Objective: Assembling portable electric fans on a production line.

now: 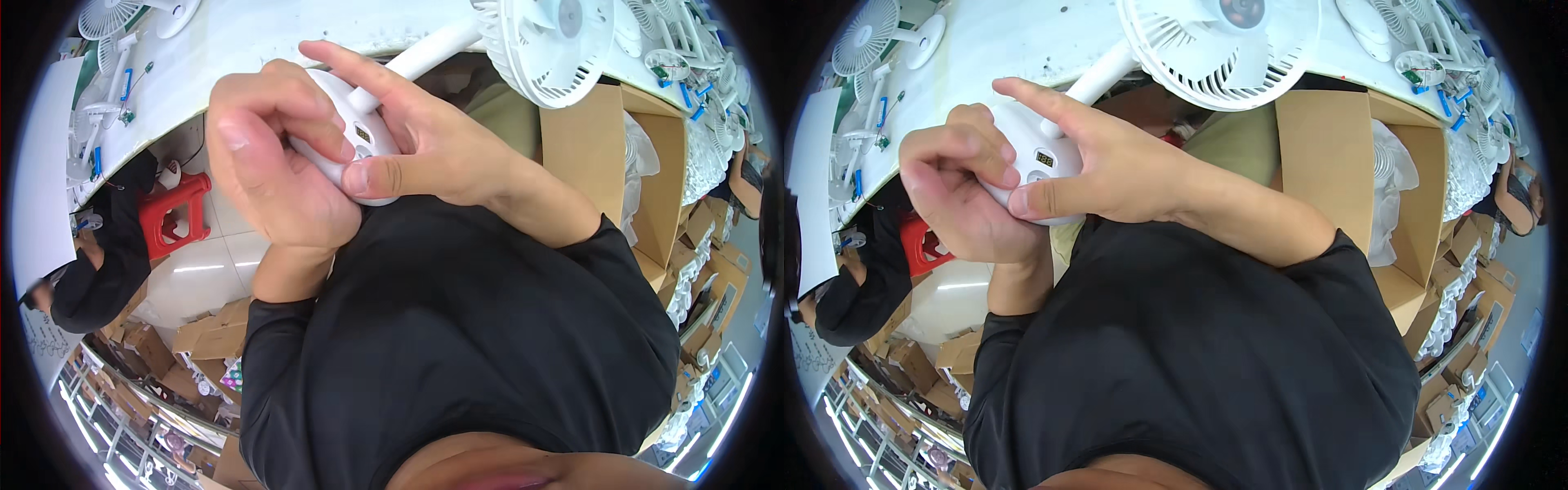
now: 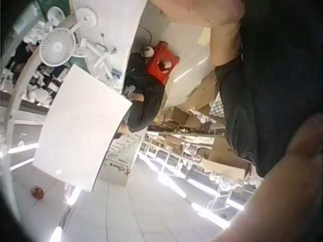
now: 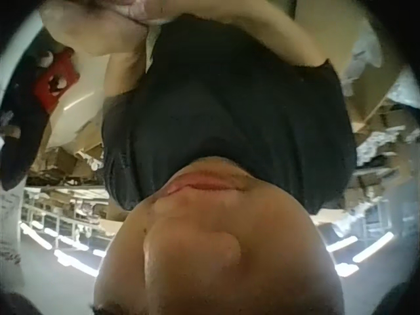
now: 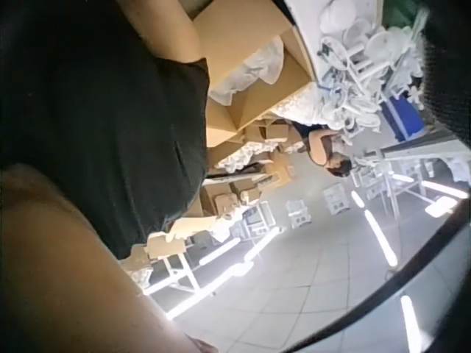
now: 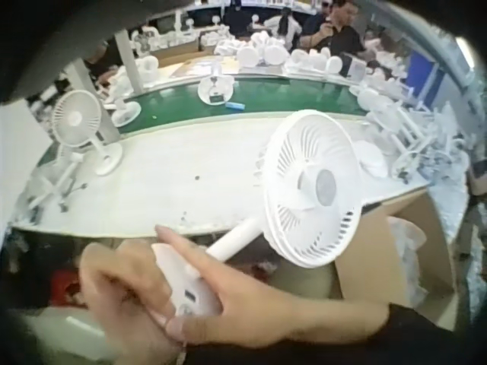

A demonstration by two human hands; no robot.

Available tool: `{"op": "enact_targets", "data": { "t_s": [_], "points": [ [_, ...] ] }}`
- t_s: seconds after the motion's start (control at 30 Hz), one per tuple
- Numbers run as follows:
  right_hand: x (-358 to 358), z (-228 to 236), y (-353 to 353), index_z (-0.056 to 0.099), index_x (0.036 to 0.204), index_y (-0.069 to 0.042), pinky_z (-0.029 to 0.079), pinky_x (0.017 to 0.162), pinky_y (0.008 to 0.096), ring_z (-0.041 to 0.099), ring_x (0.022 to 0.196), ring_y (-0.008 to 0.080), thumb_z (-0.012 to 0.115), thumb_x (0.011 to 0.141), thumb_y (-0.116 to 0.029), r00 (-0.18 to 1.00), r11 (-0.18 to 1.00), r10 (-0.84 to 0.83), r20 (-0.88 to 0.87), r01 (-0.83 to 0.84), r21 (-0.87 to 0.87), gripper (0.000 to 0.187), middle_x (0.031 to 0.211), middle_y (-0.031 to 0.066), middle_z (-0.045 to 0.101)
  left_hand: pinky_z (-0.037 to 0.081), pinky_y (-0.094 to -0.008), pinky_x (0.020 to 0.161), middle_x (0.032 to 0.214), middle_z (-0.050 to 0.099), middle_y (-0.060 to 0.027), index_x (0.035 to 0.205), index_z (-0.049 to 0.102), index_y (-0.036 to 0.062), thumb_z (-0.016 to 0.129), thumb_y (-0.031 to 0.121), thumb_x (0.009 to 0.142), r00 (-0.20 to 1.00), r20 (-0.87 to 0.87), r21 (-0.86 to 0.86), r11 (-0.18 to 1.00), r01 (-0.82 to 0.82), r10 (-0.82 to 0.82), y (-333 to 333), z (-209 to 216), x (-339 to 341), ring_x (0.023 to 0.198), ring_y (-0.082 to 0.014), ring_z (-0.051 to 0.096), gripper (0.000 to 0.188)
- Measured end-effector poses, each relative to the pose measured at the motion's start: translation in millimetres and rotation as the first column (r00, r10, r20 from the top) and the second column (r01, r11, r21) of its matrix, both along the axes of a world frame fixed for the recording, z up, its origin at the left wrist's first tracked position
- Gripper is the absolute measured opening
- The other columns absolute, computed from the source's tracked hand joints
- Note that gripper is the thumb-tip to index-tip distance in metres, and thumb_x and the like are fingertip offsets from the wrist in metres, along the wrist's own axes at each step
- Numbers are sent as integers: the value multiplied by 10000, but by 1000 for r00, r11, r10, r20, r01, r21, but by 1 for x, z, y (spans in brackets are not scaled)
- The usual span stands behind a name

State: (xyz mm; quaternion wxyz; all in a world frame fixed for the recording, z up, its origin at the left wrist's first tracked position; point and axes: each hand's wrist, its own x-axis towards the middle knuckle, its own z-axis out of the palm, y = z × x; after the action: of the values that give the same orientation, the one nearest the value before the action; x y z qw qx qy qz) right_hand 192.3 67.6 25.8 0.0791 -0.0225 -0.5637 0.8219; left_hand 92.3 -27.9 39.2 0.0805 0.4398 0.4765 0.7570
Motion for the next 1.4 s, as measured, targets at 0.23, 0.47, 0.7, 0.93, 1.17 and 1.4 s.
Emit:
{"op": "enact_targets", "data": {
  "t_s": [0.23, 0.47, 0.7, 0.93, 1.17, 1.4],
  "points": [
    [2, -12, -2, 84, 1560, -50, 238, 1133, 394, 313, 1382, 320, 775, 771, -217, 991, 982, 20, -131, 5, 190, 1062, 1552, 190, 230, 353, -271, 630, 672, 517, -45, 833, 545, 52, 274, 374, 1038, 926, 237, 118, 955, 272, -293, 9, -7, -19, 616, -116, 417, 468],
    [3, -13, 5, 39, 1550, -10, 210, 1147, 439, 228, 1421, 395, 748, 787, -300, 952, 908, -19, -307, 145, 394, 1081, 1575, 252, 138, 344, -270, 630, 674, 519, -46, 840, 547, 46, 265, 395, 1022, 959, 278, 20, 999, 48, -52, 21, 4, 7, 639, -123, 423, 484],
    [6, -23, 2, 22, 1552, -15, 158, 1169, 451, 121, 1467, 398, 740, 769, -235, 940, 991, 63, -335, -18, 133, 1085, 1603, 246, 45, 361, -238, 631, 704, 539, -51, 876, 561, 30, 308, 368, 1009, 891, 312, 84, 944, 320, -330, 10, -19, -11, 646, -130, 457, 443],
    [-15, -32, 18, 229, 1526, -49, 341, 1084, 371, 416, 1333, 324, 694, 776, -127, 955, 741, -109, -275, 262, 618, 886, 1491, 226, 364, 402, -236, 652, 719, 556, -48, 961, 573, 18, 401, 220, 977, 926, 334, 155, 979, 131, -177, 38, -36, -29, 654, -146, 480, 266],
    [-52, -64, 128, 565, 1242, -25, 507, 795, 382, 640, 872, 336, 656, 711, -3, 683, 266, -638, -356, 629, 730, 539, 1054, 164, 673, 452, -250, 676, 744, 604, -39, 800, 676, 55, 569, 23, 788, 959, -210, 56, 977, 207, -191, 18, 63, -16, 661, -176, 505, 112],
    [-82, -81, 335, 515, 1338, -98, 484, 930, 423, 617, 1074, 373, 674, 754, -9, 592, -71, -711, -380, 477, 876, 612, 1205, 168, 645, 434, -296, 698, 696, 615, -99, 715, 641, 70, 564, 104, 837, 913, -397, -29, 996, 89, -93, -17, 120, 2, 608, -167, 501, 149]
  ]
}}
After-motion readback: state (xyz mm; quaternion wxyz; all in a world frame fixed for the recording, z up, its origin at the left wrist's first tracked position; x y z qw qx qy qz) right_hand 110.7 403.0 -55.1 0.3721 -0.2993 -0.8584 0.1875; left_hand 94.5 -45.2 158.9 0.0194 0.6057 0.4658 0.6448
